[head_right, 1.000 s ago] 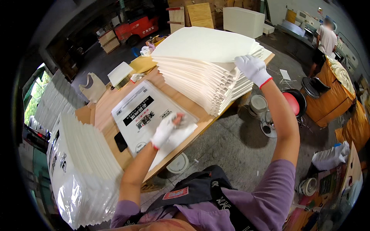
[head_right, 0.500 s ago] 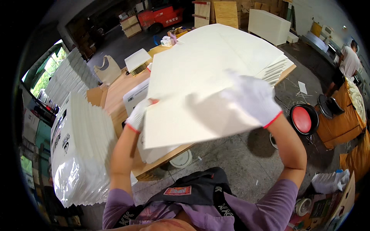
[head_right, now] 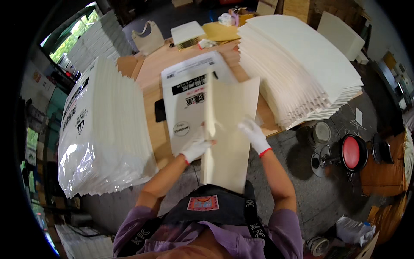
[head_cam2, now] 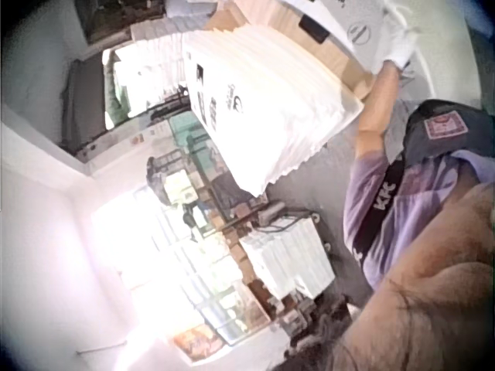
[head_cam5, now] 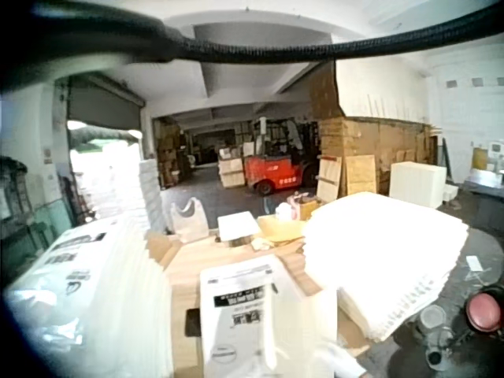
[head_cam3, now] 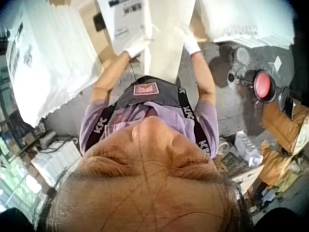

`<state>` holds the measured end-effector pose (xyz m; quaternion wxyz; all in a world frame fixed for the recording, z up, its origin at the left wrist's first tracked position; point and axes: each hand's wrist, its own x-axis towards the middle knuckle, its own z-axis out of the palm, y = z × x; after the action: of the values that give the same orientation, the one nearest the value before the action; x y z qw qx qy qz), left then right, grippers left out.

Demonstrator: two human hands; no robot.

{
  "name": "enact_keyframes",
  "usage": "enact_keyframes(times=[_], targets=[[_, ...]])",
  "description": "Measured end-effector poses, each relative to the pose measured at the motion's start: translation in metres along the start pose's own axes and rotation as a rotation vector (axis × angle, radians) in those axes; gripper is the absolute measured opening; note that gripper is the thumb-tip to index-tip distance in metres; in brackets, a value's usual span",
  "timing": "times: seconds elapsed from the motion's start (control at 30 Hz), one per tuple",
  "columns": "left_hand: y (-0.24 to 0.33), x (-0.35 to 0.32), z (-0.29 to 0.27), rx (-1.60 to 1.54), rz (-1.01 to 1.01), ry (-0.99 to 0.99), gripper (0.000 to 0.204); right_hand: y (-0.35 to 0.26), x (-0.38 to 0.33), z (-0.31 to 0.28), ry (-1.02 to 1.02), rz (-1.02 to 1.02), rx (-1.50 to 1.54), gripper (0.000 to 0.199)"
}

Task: The person picks up large white paper sheets one at a time and slides them into a large plastic bag, then moves the filled bag to a stack.

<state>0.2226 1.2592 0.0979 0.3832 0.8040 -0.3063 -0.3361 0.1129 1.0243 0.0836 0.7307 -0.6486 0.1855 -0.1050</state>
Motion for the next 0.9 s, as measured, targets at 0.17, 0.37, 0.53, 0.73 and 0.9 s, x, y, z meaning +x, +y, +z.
enact_keyframes(times=[0.17,0.37,0.53,0.73,0.9], targets=[[0.077,-0.025,0.075,0.632,0.019,0.015,0.106,-0.022,-0.015,0.035,0.198,0.016,-0.884,0.048],[-0.001,0.008,0.066,-0.050,0.374,0.018,0.079,-0.026,-0.015,0.017,0.220,-0.128,-0.983,0.047],[-0.029,0.046,0.024,0.764,0.014,0.446,0.026,-0.081,-0.061,0.008,0.225,-0.107,-1.039,0.040],[-0.040,0.069,-0.008,0.412,0.098,0.134,0.025,-0.100,-0.117,-0.006,0.180,-0.284,-1.147,0.026],[-0.051,0.103,-0.044,0.418,0.080,0.225,0.025,-0.102,-0.139,0.005,0.049,-0.321,-1.179,0.029]])
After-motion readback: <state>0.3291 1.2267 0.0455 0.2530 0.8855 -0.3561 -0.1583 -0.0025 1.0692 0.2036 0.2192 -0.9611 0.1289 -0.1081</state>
